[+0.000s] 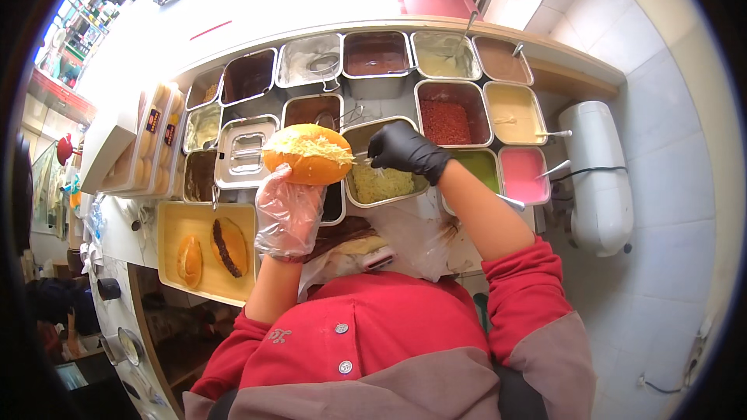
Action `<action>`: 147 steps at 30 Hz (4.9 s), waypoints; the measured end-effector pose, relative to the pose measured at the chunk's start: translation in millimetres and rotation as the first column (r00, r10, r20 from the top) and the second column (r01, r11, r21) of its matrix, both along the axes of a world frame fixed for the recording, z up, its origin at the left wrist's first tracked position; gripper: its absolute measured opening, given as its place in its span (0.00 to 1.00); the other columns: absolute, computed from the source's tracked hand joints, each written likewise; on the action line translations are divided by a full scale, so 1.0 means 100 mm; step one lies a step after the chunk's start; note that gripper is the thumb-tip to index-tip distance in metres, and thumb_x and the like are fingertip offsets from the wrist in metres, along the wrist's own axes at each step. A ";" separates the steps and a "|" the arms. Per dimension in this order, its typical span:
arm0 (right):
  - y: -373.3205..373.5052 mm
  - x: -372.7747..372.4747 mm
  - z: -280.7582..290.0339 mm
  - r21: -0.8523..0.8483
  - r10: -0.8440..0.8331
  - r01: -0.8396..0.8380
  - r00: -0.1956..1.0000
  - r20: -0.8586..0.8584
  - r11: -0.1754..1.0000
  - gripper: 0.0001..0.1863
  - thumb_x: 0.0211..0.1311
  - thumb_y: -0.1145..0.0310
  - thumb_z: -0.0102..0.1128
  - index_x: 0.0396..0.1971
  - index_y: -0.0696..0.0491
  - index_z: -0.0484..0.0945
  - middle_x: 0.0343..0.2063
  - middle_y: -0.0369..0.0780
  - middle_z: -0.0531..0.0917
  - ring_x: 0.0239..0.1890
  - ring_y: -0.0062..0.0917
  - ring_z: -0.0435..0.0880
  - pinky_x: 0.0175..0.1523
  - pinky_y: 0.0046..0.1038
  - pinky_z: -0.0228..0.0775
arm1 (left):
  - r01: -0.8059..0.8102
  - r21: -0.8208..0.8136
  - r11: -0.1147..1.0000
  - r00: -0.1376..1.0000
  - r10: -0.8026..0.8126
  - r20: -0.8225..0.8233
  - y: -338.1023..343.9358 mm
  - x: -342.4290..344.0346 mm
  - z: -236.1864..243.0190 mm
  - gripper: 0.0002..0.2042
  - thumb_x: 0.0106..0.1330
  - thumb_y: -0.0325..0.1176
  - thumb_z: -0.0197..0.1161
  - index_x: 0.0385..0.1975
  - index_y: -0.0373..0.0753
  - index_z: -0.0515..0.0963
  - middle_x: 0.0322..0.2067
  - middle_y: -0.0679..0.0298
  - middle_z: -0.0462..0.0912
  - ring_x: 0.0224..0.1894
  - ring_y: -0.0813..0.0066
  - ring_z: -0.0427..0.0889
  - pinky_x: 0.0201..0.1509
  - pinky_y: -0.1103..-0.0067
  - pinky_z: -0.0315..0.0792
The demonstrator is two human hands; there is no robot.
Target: The person prepares two bread rolls by hand and using a spoon; they apply dark chocolate sprinkles to one roll and spread a white creamy filling followed by grated cheese onto the second roll before closing it.
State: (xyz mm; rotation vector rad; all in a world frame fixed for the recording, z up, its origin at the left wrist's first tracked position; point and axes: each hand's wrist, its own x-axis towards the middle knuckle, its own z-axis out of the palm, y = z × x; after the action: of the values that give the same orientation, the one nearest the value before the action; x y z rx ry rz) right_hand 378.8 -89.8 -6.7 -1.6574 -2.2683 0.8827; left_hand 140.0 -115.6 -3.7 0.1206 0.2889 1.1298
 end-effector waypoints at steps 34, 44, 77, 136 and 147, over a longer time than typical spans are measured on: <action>-0.42 -0.27 0.99 0.298 -0.112 0.192 0.958 -0.264 0.935 0.12 0.51 0.71 0.66 0.37 0.59 0.81 0.30 0.46 0.83 0.33 0.30 0.85 0.39 0.24 0.74 | 0.239 0.035 0.970 0.970 -0.238 -0.041 -0.22 0.48 0.15 0.19 0.58 0.21 0.57 0.51 0.37 0.68 0.46 0.62 0.75 0.50 0.70 0.75 0.57 0.73 0.70; -0.40 -0.30 0.95 0.359 -0.066 0.148 0.971 -0.230 0.922 0.12 0.53 0.70 0.64 0.39 0.56 0.82 0.35 0.47 0.83 0.33 0.33 0.84 0.41 0.26 0.74 | 0.249 0.010 0.968 0.968 -0.249 -0.034 -0.20 0.45 0.08 0.20 0.58 0.22 0.57 0.53 0.38 0.67 0.47 0.61 0.75 0.52 0.68 0.74 0.59 0.71 0.69; -0.54 -0.20 0.82 0.427 -0.066 0.219 0.936 -0.346 0.877 0.16 0.55 0.74 0.57 0.46 0.56 0.79 0.36 0.47 0.83 0.36 0.36 0.82 0.43 0.29 0.73 | 0.276 0.004 0.961 0.961 -0.275 -0.021 -0.19 0.42 0.04 0.21 0.59 0.24 0.58 0.53 0.36 0.67 0.49 0.60 0.75 0.54 0.69 0.73 0.60 0.73 0.67; -0.38 -0.09 0.77 0.292 -0.106 0.325 0.811 -0.575 0.899 0.10 0.61 0.71 0.57 0.39 0.57 0.81 0.34 0.42 0.82 0.35 0.24 0.78 0.44 0.24 0.70 | 0.275 0.029 0.961 0.952 -0.276 0.134 -0.21 0.46 0.26 0.21 0.66 0.43 0.53 0.55 0.38 0.67 0.51 0.58 0.75 0.55 0.63 0.73 0.62 0.65 0.66; -0.60 -0.24 0.68 0.518 -0.021 0.037 0.999 -0.037 0.855 0.24 0.60 0.61 0.48 0.57 0.47 0.71 0.52 0.46 0.74 0.54 0.42 0.69 0.60 0.40 0.56 | 0.318 -0.017 0.948 0.942 -0.314 0.119 -0.09 0.57 0.22 0.25 0.67 0.54 0.49 0.52 0.39 0.69 0.48 0.57 0.76 0.52 0.61 0.76 0.58 0.62 0.70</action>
State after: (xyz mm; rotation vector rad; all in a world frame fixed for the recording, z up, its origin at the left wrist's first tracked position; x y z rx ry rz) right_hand 355.0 -149.5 61.3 -1.4069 -2.1882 0.2382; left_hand 196.6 -124.1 18.4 0.0667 0.1792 0.8080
